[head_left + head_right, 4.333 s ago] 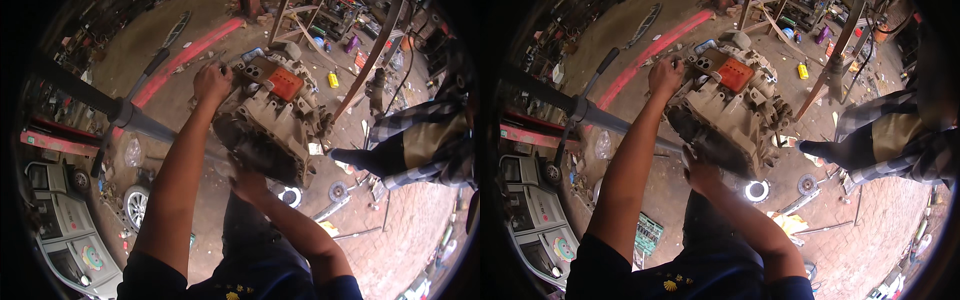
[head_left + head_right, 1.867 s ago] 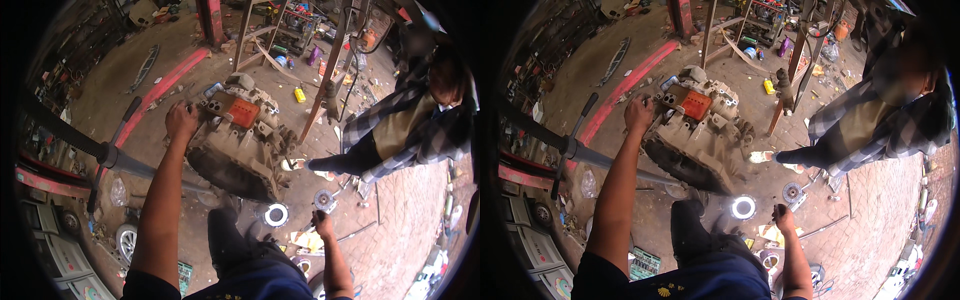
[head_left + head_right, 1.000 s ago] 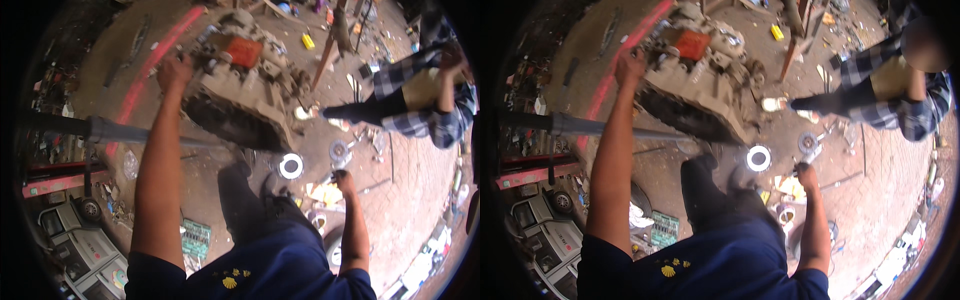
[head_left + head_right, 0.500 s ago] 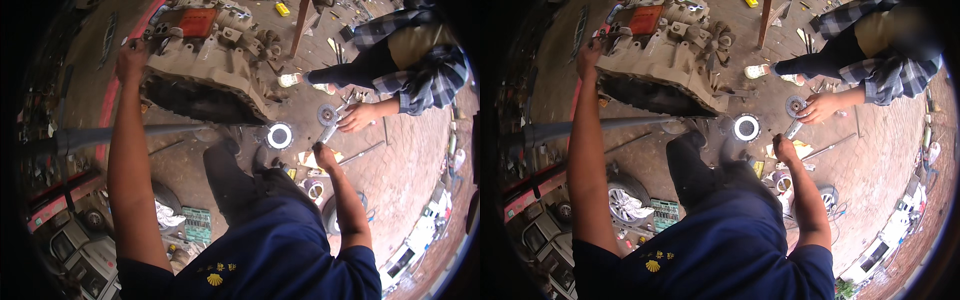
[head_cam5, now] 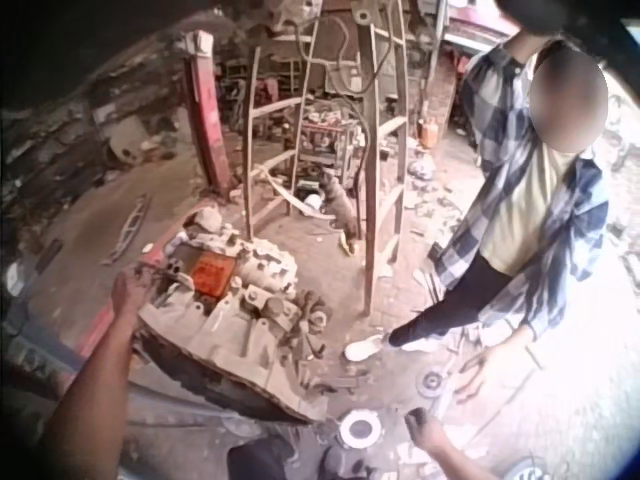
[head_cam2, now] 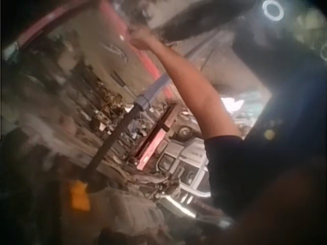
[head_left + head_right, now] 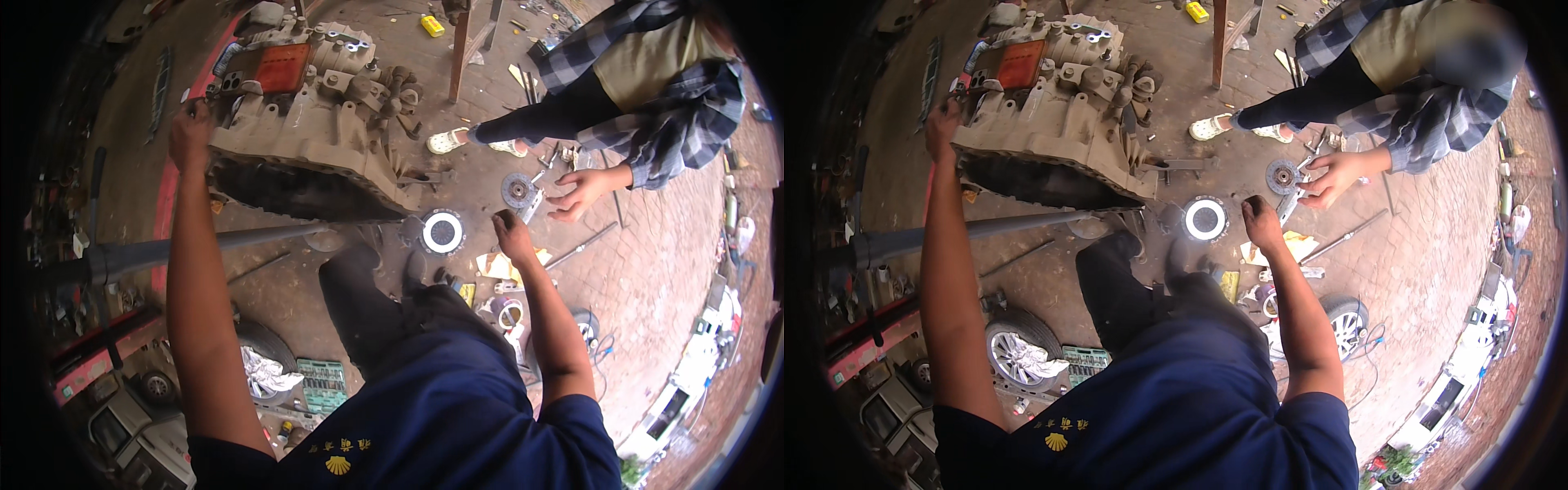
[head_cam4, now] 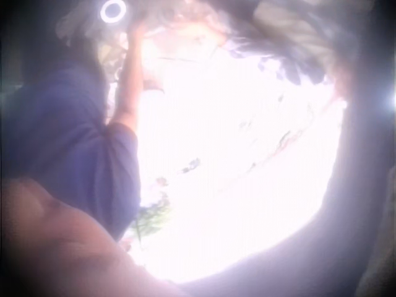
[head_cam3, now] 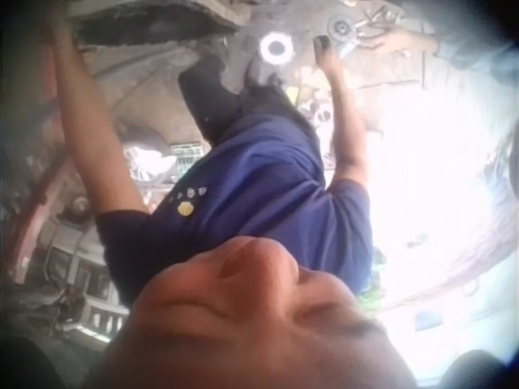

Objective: The person wipes the exterior surfaces of a suspended engine block with a cloth. The person repeatedly rubs the top and side surfaces of the engine casing while another person stands nearby.

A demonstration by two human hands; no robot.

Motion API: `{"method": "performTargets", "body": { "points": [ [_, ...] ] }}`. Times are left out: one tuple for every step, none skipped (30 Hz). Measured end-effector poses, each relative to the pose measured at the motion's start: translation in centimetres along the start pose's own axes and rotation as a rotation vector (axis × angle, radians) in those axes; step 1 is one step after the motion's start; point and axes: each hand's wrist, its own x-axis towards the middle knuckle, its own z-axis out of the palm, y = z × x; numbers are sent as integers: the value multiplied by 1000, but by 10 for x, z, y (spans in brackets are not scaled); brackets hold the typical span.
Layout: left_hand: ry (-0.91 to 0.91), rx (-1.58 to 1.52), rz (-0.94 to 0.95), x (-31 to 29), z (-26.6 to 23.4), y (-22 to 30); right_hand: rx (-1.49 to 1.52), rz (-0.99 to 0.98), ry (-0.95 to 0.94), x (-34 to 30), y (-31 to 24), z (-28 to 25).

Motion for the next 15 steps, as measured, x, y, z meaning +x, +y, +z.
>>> {"method": "performTargets", "body": {
  "points": [
    [29,12,12,-1,1,0,58,17,-12,3,-5,-1],
    [59,24,24,-1,2,0,116,34,-23,5,-9,-1],
    [64,28,21,-1,1,-2,141,60,-13,5,-28,-4],
    [65,28,22,-1,1,-2,136,39,31,5,-32,-7],
    [67,28,22,-1,0,-3,131,18,75,5,-35,-8],
    [44,-5,31,3,2,-8,127,-4,114,6,-37,-8],
    [22,-37,39,8,3,-13,110,10,128,8,-35,-9],
    [0,-69,46,11,4,-19,-33,-84,172,11,-32,-10],
    [8,-52,53,6,5,-10,-180,-165,218,12,-24,-12],
    [22,-33,56,-4,-2,5,-325,-252,261,13,-21,-14],
    [35,-15,60,-10,-6,13,-381,-223,206,15,-18,-17],
    [42,-22,77,-9,-7,9,-415,-209,202,16,-22,-16],
    [48,-30,94,-6,-8,6,-450,-194,197,16,-26,-15],
    [54,-37,111,-4,-8,2,-485,-180,193,18,-29,-13],
    [59,-21,100,-5,-8,2,-497,-148,132,21,-33,-14]
  ]
}}
